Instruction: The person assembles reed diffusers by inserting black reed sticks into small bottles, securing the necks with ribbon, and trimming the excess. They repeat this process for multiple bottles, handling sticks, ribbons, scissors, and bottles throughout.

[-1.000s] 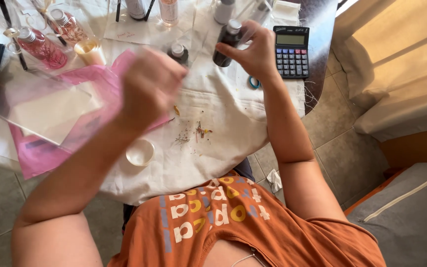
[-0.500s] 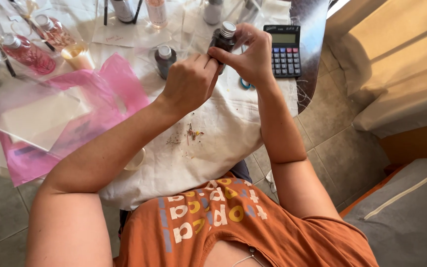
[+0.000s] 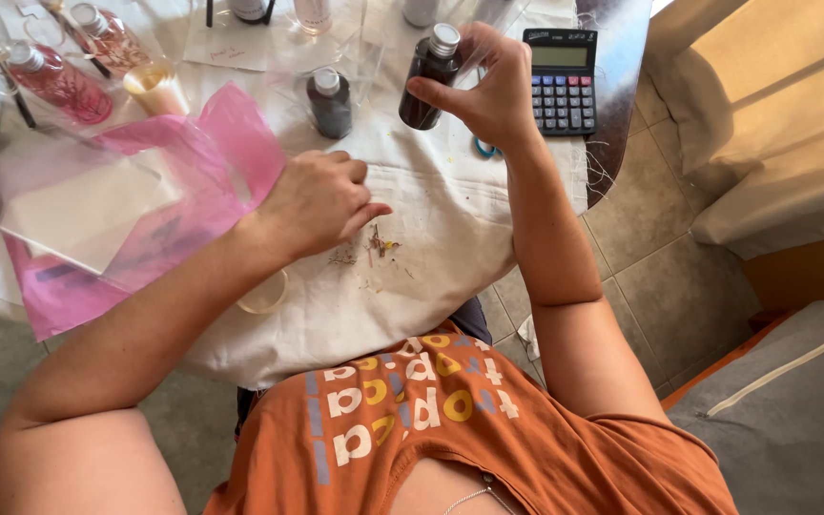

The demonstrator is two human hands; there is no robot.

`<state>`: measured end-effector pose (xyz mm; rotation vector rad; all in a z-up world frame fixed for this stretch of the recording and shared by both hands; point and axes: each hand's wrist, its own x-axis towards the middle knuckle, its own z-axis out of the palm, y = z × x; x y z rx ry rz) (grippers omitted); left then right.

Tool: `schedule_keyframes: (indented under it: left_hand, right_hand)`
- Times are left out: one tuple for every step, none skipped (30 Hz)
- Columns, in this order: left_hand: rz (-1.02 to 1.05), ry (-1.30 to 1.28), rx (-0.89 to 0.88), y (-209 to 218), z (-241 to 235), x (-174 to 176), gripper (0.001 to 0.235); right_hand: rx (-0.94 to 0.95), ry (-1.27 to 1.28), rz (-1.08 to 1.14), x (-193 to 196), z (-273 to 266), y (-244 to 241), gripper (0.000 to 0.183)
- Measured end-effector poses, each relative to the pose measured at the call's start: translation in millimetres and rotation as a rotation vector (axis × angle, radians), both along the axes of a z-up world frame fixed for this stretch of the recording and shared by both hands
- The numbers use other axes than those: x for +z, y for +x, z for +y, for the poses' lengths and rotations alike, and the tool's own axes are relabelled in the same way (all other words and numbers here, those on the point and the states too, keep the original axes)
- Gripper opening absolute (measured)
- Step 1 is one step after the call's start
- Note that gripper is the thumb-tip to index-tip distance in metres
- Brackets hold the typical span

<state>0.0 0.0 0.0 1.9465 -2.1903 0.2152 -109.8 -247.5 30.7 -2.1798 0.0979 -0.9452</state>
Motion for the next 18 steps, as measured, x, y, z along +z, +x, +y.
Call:
schedule_keyframes:
  left_hand:
    - [-0.033,0.014,0.055,3,2,-1,0.040]
    - [-0.067,0.029,0.109,6,4,-2,0.040]
    - [-0.067,0.030,0.110,10,7,-3,0.040]
    - [0.015,-0.011,0.201,14,10,-4,0.030]
    - [0.099,-0.048,0.288,17,13,-5,0.026]
    - [0.100,-0.044,0.286,24,15,4,0.026]
    - [0.080,0.172,0.496,31,17,14,0.034]
    - [0.056,0.389,0.706,38,18,23,0.048]
    - [0.058,0.390,0.707,46,20,29,0.048]
    - [0.143,0.357,0.736,54,21,35,0.046]
    - [0.227,0.324,0.766,62,23,42,0.052]
    - [0.227,0.325,0.768,69,24,39,0.052]
    - [0.328,0.087,0.580,76,24,37,0.057]
    - [0.420,-0.150,0.386,83,24,35,0.067]
    - [0.420,-0.154,0.386,81,19,40,0.067]
    - [0.521,-0.282,0.263,79,15,46,0.069]
    - [0.620,-0.411,0.140,76,13,51,0.071]
    - [0.622,-0.416,0.146,78,9,50,0.071]
  right_hand:
    - [-0.002,-0.011,0.025,-3,-2,1,0.038]
    - [-0.003,-0.021,0.051,-5,-4,2,0.039]
    - [-0.002,-0.020,0.050,-7,-5,5,0.039]
    - [-0.001,-0.064,0.091,-10,-6,7,0.038]
    - [-0.003,-0.104,0.133,-13,-6,8,0.041]
    - [-0.005,-0.100,0.135,-15,-6,10,0.041]
    - [-0.028,-0.093,0.172,-17,-6,12,0.043]
    - [-0.051,-0.086,0.209,-18,-6,14,0.045]
    - [-0.050,-0.086,0.211,-26,-11,17,0.045]
    - [-0.029,-0.100,0.239,-33,-16,20,0.046]
    - [-0.008,-0.113,0.265,-40,-20,24,0.048]
    - [-0.006,-0.112,0.265,-42,-20,25,0.048]
    - [-0.021,-0.105,0.328,-43,-21,26,0.045]
    - [-0.036,-0.098,0.390,-44,-21,26,0.043]
    - [-0.035,-0.103,0.390,-42,-22,25,0.043]
    - [-0.014,-0.102,0.384,-40,-22,23,0.044]
    - [0.011,-0.101,0.381,-38,-22,22,0.045]
    - [0.017,-0.106,0.384,-34,-20,20,0.045]
